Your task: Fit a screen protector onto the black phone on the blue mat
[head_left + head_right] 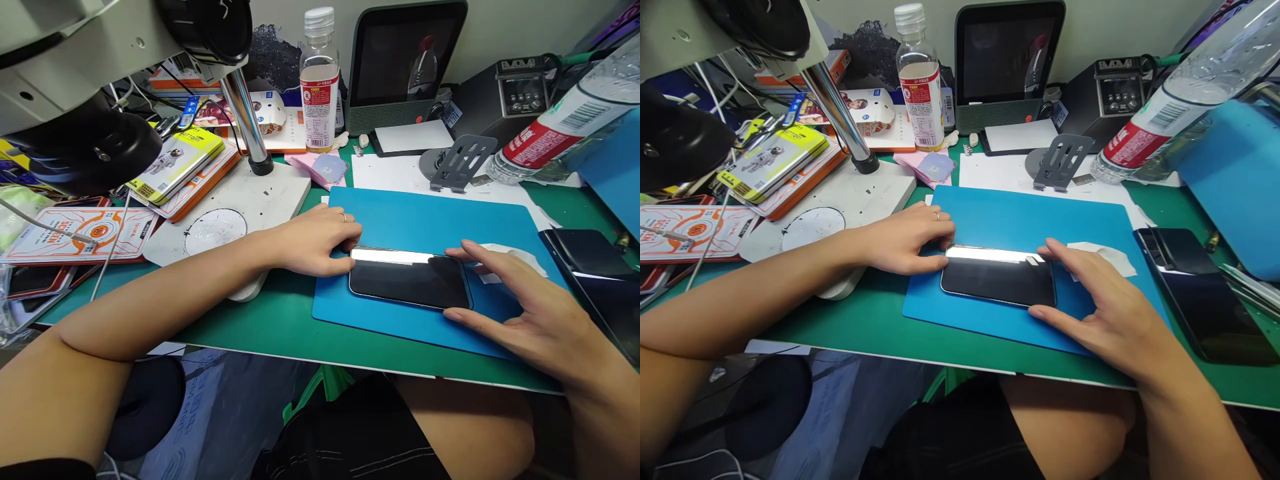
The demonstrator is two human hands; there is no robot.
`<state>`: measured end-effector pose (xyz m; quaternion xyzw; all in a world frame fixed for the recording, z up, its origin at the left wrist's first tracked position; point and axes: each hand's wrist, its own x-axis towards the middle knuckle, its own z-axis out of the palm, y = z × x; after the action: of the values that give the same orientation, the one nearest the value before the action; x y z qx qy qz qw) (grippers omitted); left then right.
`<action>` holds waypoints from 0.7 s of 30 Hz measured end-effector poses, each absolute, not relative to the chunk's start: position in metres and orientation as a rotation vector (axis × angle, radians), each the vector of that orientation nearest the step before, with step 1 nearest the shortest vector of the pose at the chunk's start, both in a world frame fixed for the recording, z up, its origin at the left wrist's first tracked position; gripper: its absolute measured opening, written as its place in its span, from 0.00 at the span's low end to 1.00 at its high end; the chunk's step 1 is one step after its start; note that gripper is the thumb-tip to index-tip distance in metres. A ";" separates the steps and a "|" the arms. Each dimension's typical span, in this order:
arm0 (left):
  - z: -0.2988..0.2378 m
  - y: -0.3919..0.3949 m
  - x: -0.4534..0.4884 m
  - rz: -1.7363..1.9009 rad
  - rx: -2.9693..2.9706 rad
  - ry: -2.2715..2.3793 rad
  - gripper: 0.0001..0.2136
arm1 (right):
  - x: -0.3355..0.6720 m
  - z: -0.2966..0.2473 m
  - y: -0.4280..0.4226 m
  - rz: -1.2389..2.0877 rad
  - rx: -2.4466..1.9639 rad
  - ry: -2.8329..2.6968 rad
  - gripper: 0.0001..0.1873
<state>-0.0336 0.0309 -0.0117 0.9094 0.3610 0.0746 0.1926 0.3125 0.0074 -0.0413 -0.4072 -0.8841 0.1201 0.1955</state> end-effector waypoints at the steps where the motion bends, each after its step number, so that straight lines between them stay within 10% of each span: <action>1: -0.012 0.031 -0.034 0.210 2.552 1.012 0.09 | 0.313 -0.042 0.008 0.341 -1.146 -2.476 0.42; 21: -0.013 0.025 -0.031 0.195 2.578 1.071 0.18 | 0.309 -0.036 0.001 0.430 -1.146 -2.483 0.43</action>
<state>-0.0310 0.0254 -0.0134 0.9078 0.3770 0.0686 0.1706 0.3093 0.0014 -0.0363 -0.4069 -0.8814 0.1524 0.1853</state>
